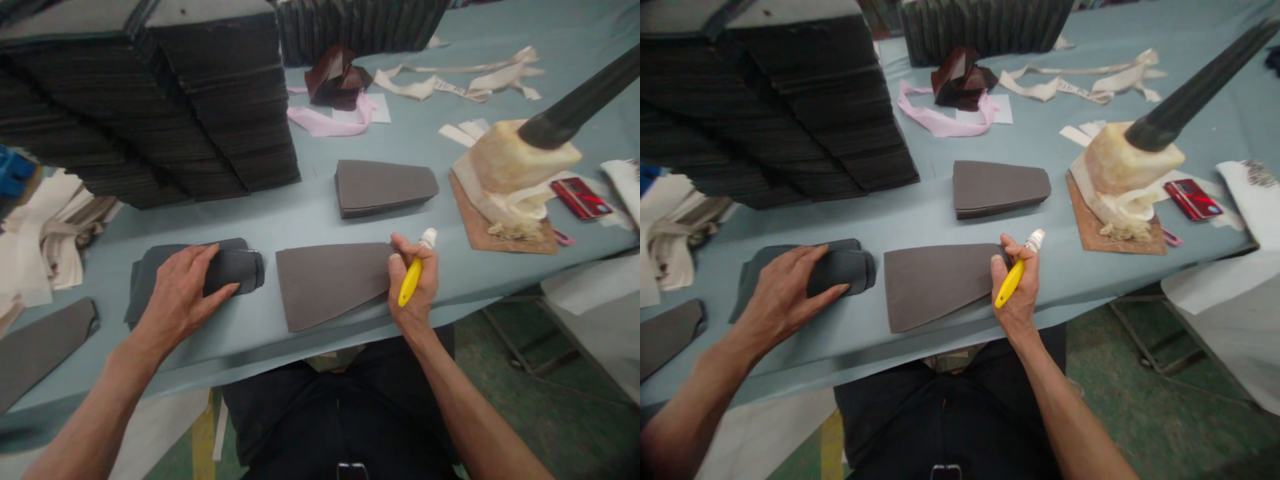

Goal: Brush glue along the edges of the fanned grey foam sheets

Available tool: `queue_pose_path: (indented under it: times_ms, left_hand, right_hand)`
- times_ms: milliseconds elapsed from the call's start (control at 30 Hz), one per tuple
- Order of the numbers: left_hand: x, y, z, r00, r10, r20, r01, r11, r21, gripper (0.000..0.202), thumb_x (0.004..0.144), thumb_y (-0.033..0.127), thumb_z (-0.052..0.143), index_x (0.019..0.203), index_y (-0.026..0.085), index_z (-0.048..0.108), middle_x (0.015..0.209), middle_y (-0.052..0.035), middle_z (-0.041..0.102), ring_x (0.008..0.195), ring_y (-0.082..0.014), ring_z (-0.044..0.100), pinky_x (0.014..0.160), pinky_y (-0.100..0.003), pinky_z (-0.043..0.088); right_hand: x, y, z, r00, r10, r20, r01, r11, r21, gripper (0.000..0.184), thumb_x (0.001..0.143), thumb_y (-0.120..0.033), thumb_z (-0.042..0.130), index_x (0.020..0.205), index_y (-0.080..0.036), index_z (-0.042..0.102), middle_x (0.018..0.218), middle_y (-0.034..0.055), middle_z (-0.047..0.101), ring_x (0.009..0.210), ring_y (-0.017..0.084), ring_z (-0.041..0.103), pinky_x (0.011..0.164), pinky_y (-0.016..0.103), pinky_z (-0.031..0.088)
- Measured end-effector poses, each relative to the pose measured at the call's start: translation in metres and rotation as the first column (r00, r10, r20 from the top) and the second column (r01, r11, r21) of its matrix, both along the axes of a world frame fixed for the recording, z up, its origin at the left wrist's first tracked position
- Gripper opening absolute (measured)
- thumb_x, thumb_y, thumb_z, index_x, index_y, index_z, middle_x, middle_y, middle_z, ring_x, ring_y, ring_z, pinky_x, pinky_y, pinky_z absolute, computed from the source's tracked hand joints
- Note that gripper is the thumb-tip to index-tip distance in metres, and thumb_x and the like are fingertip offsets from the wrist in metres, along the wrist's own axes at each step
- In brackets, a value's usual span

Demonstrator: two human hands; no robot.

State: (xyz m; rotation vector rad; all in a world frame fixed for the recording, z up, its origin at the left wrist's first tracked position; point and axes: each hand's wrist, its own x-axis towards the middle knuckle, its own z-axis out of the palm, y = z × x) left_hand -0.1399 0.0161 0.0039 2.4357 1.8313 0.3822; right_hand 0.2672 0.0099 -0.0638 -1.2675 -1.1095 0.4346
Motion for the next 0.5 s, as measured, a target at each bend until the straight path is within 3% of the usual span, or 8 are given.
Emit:
queue_pose_path:
  times_ms: [233,500]
  left_hand:
    - [-0.009,0.028,0.017,0.981,-0.140,-0.133,0.123,0.985,-0.123,0.096,0.095,0.095,0.038,0.137,0.014,0.065,0.136,-0.0207,0.070,0.123,-0.0388,0.067,0.116,-0.059,0.053]
    - [-0.009,0.035,0.031,0.963,-0.198,-0.180,0.174,0.974,-0.143,0.069,0.100,0.082,0.044,0.121,0.019,0.063,0.131,-0.0181,0.072,0.118,-0.0356,0.069,0.111,-0.055,0.055]
  right_hand:
    - [0.001,0.002,-0.006,0.999,0.019,-0.046,-0.020,1.000,-0.019,0.038,0.101,-0.057,0.074,0.114,-0.025,0.059,0.138,0.0161,0.077,0.132,0.027,0.076,0.123,0.056,0.054]
    - [-0.001,0.003,-0.005,0.998,0.017,-0.063,-0.017,1.000,-0.002,0.033,0.103,-0.052,0.074,0.116,-0.025,0.060,0.138,0.0165,0.077,0.131,0.025,0.076,0.117,0.052,0.058]
